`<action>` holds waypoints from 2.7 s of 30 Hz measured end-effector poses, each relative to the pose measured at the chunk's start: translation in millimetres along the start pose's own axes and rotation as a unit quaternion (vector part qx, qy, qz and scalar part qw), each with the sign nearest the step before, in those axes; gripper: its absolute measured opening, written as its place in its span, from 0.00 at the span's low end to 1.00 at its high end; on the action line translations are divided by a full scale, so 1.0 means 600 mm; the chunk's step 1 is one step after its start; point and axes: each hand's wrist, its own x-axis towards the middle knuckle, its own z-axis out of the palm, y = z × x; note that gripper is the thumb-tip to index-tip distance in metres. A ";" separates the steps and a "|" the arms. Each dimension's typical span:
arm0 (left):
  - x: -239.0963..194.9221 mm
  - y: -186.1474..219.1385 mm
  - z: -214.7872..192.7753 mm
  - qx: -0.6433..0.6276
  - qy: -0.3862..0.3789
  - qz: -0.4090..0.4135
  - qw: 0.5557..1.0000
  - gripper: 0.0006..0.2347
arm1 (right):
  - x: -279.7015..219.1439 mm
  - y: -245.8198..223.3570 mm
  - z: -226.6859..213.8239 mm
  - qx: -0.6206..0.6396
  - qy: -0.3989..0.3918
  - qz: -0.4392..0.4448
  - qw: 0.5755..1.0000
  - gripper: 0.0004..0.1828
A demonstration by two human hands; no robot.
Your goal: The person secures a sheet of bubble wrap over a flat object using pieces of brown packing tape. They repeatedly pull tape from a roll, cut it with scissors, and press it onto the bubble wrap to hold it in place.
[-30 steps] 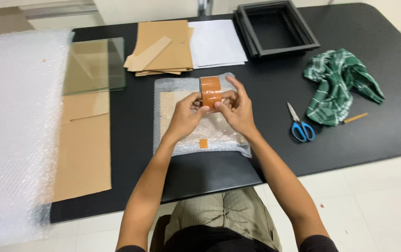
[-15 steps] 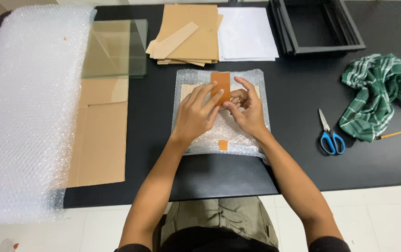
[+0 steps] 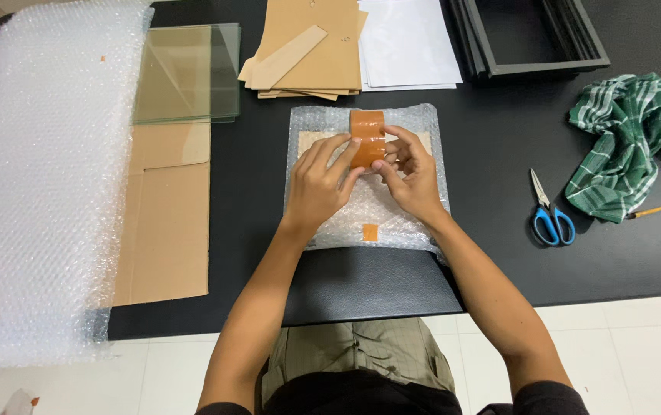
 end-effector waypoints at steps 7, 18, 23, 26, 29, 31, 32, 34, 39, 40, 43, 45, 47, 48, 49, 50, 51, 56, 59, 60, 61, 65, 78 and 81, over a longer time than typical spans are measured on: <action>-0.009 0.023 0.012 -0.238 0.001 -0.179 0.955 0.27 | 0.003 -0.002 -0.015 -0.054 -0.011 -0.003 0.998 0.18; -0.026 0.020 0.039 -0.198 0.005 -0.142 0.970 0.25 | 0.004 -0.058 -0.016 -0.199 -0.073 0.024 0.977 0.17; -0.025 0.024 0.039 -0.198 0.012 -0.138 0.971 0.25 | 0.003 -0.067 -0.011 -0.216 -0.065 0.019 0.974 0.17; -0.024 0.024 0.036 -0.198 0.011 -0.137 0.971 0.25 | 0.000 -0.059 -0.012 -0.229 -0.063 0.012 0.971 0.16; -0.025 0.024 0.036 -0.198 0.012 -0.140 0.970 0.25 | -0.008 -0.037 -0.011 -0.251 -0.062 -0.002 0.966 0.12; -0.023 0.025 0.034 -0.200 0.012 -0.143 0.969 0.24 | -0.010 -0.030 -0.010 -0.265 -0.060 -0.011 0.962 0.08; -0.021 0.025 0.030 -0.200 0.010 -0.143 0.969 0.24 | -0.010 -0.033 -0.009 -0.268 -0.057 -0.018 0.962 0.07; -0.020 0.026 0.028 -0.199 0.007 -0.143 0.969 0.24 | -0.008 -0.043 -0.009 -0.271 -0.054 -0.026 0.961 0.06; -0.018 0.029 0.028 -0.190 -0.004 -0.140 0.972 0.24 | -0.005 -0.061 -0.014 -0.305 -0.062 -0.048 0.949 0.13; -0.018 0.030 0.029 -0.190 -0.004 -0.139 0.972 0.24 | -0.006 -0.061 -0.012 -0.305 -0.061 -0.048 0.949 0.13; -0.020 0.032 0.031 -0.186 0.000 -0.140 0.972 0.24 | -0.008 -0.063 -0.006 -0.316 -0.055 -0.057 0.945 0.14; -0.021 0.031 0.034 -0.181 0.007 -0.132 0.975 0.24 | -0.008 -0.063 -0.002 -0.307 -0.046 -0.055 0.949 0.15; -0.021 0.031 0.035 -0.179 0.008 -0.132 0.975 0.24 | -0.010 -0.060 -0.004 -0.305 -0.045 -0.053 0.950 0.15; -0.021 0.031 0.035 -0.178 0.008 -0.132 0.975 0.24 | -0.011 -0.059 -0.004 -0.303 -0.044 -0.049 0.951 0.15; -0.023 0.030 0.036 -0.177 0.008 -0.132 0.975 0.24 | -0.011 -0.058 -0.003 -0.303 -0.044 -0.050 0.951 0.15; -0.024 0.030 0.037 -0.178 0.010 -0.129 0.976 0.24 | -0.012 -0.057 -0.003 -0.302 -0.042 -0.050 0.951 0.15; -0.025 0.029 0.038 -0.178 0.012 -0.125 0.976 0.24 | -0.013 -0.056 -0.003 -0.301 -0.040 -0.051 0.951 0.15; -0.021 0.031 0.032 -0.186 0.009 -0.140 0.973 0.24 | -0.018 -0.027 -0.009 -0.316 -0.047 -0.048 0.946 0.06; -0.016 0.029 0.026 -0.187 0.004 -0.140 0.972 0.24 | -0.012 -0.060 0.000 -0.291 -0.036 -0.035 0.956 0.11; -0.016 0.029 0.025 -0.186 0.002 -0.141 0.972 0.24 | -0.009 -0.079 0.005 -0.296 -0.033 -0.037 0.954 0.16; -0.015 0.029 0.025 -0.186 0.002 -0.142 0.972 0.24 | -0.007 -0.075 0.004 -0.296 -0.033 -0.037 0.954 0.16; -0.017 0.030 0.027 -0.180 -0.003 -0.142 0.973 0.24 | -0.011 -0.057 0.002 -0.326 -0.040 -0.049 0.943 0.16; -0.012 0.035 0.026 -0.192 -0.006 -0.123 0.974 0.23 | 0.001 -0.071 -0.003 -0.422 0.079 -0.161 0.889 0.07; -0.016 0.033 0.030 -0.182 -0.011 -0.116 0.976 0.24 | 0.007 -0.058 -0.010 -0.435 0.083 -0.193 0.876 0.01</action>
